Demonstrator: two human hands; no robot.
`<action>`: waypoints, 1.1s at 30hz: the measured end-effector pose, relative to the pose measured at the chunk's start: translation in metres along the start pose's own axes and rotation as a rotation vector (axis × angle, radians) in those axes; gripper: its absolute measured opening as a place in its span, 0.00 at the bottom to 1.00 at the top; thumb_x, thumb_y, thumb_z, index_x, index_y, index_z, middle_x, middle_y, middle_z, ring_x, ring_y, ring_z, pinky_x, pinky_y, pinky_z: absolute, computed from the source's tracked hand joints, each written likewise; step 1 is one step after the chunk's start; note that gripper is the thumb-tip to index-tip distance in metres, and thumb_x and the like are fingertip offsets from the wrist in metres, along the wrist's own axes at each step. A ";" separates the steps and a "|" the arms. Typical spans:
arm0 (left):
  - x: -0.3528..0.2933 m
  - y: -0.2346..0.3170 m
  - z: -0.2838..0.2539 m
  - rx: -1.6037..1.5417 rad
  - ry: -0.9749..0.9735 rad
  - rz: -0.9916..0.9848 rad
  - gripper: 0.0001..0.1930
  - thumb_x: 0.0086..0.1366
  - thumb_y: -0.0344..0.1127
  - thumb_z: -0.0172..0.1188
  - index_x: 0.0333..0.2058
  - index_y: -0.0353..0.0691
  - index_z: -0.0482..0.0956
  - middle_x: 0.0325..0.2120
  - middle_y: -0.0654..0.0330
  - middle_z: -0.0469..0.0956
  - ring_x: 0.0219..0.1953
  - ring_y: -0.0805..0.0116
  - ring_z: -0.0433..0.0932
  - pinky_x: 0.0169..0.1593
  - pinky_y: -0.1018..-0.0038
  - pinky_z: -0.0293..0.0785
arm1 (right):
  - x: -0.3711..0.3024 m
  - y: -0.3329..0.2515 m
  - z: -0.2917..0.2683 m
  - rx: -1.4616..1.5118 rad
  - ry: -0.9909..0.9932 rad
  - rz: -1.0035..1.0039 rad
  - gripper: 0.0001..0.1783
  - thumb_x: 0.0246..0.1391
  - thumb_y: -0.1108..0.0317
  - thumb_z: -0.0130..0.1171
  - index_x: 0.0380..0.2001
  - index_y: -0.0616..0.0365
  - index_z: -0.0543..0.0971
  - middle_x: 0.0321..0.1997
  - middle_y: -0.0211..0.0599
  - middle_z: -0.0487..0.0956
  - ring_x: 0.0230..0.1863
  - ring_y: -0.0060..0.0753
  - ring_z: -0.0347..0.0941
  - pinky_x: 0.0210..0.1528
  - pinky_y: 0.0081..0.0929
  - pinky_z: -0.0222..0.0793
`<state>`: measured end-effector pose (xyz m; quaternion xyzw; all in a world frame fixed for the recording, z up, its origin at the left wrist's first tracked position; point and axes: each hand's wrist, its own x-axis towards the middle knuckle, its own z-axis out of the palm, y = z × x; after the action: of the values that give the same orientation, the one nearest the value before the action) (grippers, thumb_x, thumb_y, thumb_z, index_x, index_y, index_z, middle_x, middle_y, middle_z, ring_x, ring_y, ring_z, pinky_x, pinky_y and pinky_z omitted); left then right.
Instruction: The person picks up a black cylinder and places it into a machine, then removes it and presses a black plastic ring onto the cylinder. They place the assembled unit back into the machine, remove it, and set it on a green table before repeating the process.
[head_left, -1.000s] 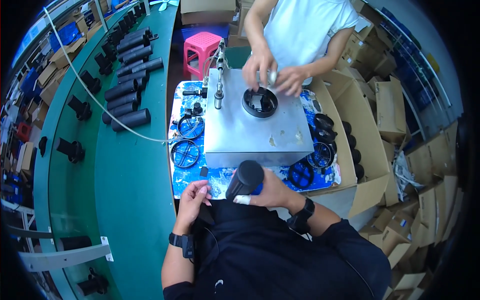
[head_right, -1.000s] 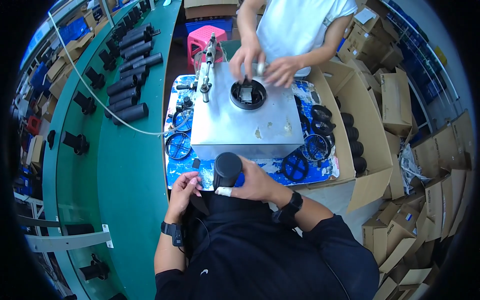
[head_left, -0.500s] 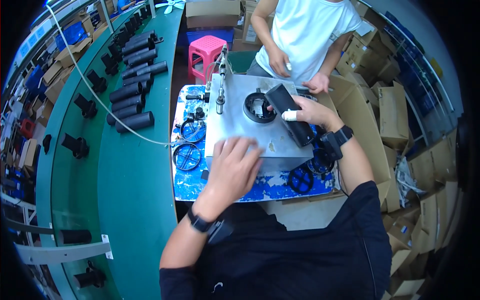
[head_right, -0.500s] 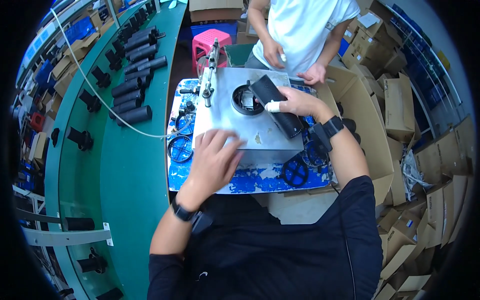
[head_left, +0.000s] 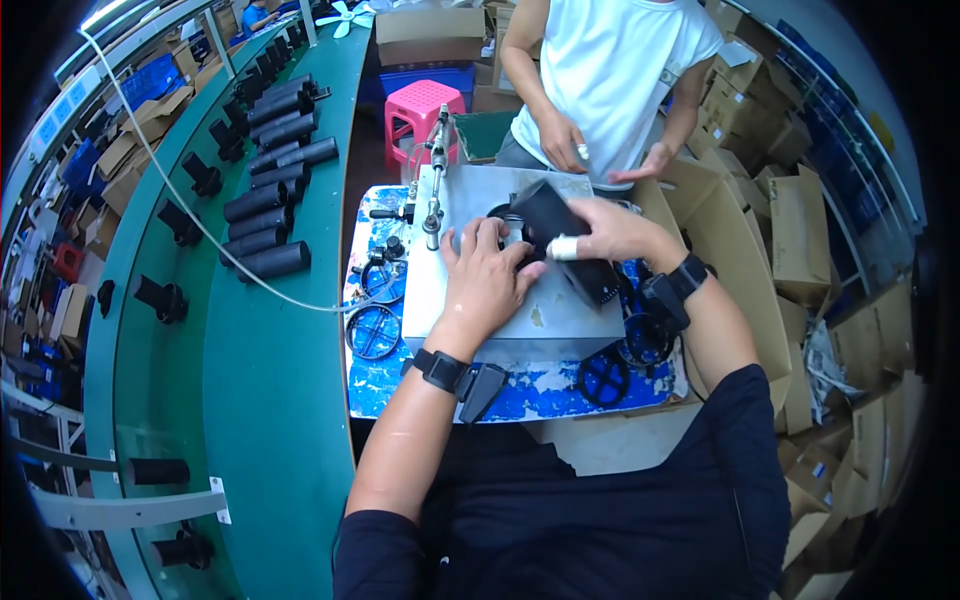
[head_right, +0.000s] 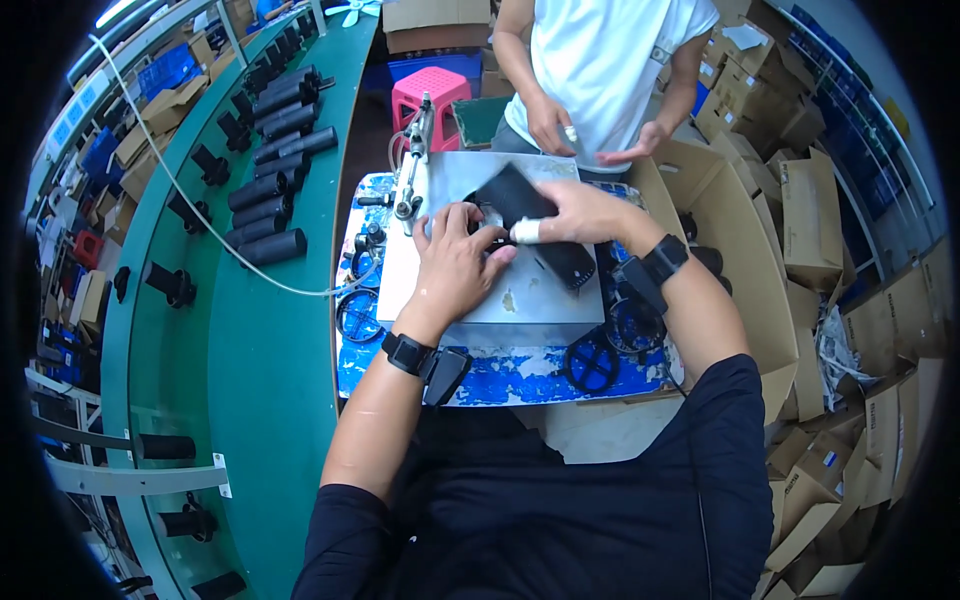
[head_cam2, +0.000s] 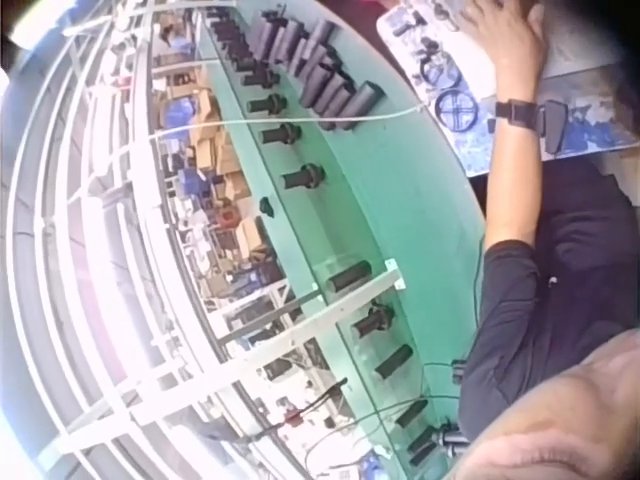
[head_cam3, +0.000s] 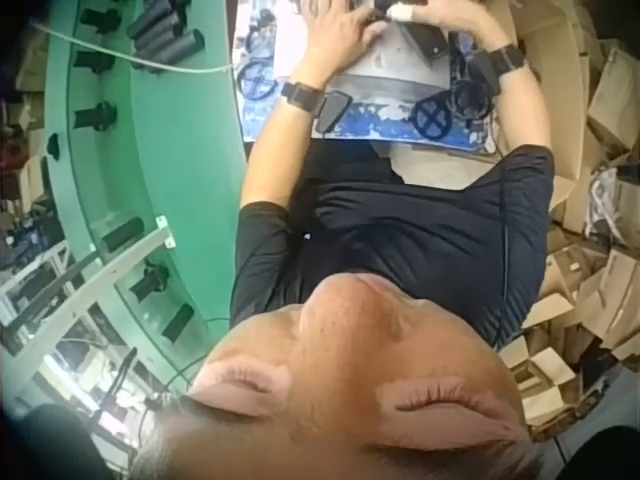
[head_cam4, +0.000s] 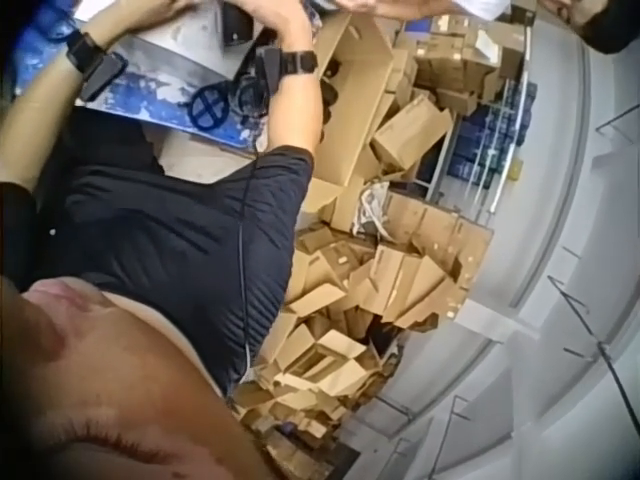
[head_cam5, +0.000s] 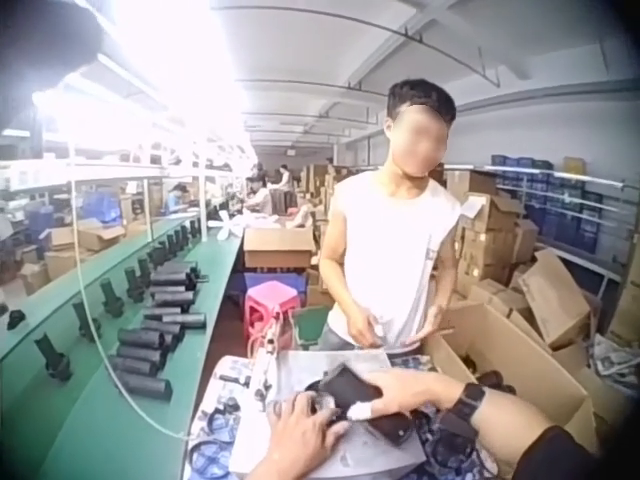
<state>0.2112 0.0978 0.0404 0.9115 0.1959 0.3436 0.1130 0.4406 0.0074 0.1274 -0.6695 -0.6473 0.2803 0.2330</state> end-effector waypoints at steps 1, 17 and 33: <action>-0.001 0.000 -0.002 -0.007 0.006 0.005 0.15 0.67 0.52 0.68 0.44 0.50 0.90 0.56 0.56 0.74 0.67 0.51 0.65 0.68 0.39 0.53 | 0.001 0.002 -0.002 0.147 0.144 -0.056 0.31 0.60 0.50 0.70 0.57 0.64 0.79 0.49 0.39 0.85 0.48 0.34 0.81 0.55 0.33 0.76; -0.116 -0.066 -0.097 -0.007 0.153 -0.181 0.11 0.66 0.29 0.66 0.47 0.44 0.86 0.50 0.55 0.78 0.58 0.52 0.75 0.64 0.57 0.61 | 0.034 -0.032 0.070 -0.113 0.750 0.122 0.40 0.45 0.50 0.83 0.55 0.65 0.79 0.50 0.48 0.86 0.53 0.40 0.84 0.59 0.36 0.76; -0.021 -0.177 -0.059 0.024 -0.097 -0.305 0.12 0.74 0.33 0.61 0.53 0.40 0.83 0.55 0.52 0.78 0.61 0.50 0.77 0.64 0.57 0.71 | 0.026 -0.027 0.059 -0.012 0.554 0.042 0.47 0.45 0.45 0.82 0.61 0.64 0.77 0.56 0.48 0.84 0.54 0.47 0.83 0.62 0.42 0.75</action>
<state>0.1080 0.2515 0.0114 0.8879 0.3305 0.2758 0.1624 0.3807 0.0317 0.1007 -0.7351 -0.5466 0.0875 0.3913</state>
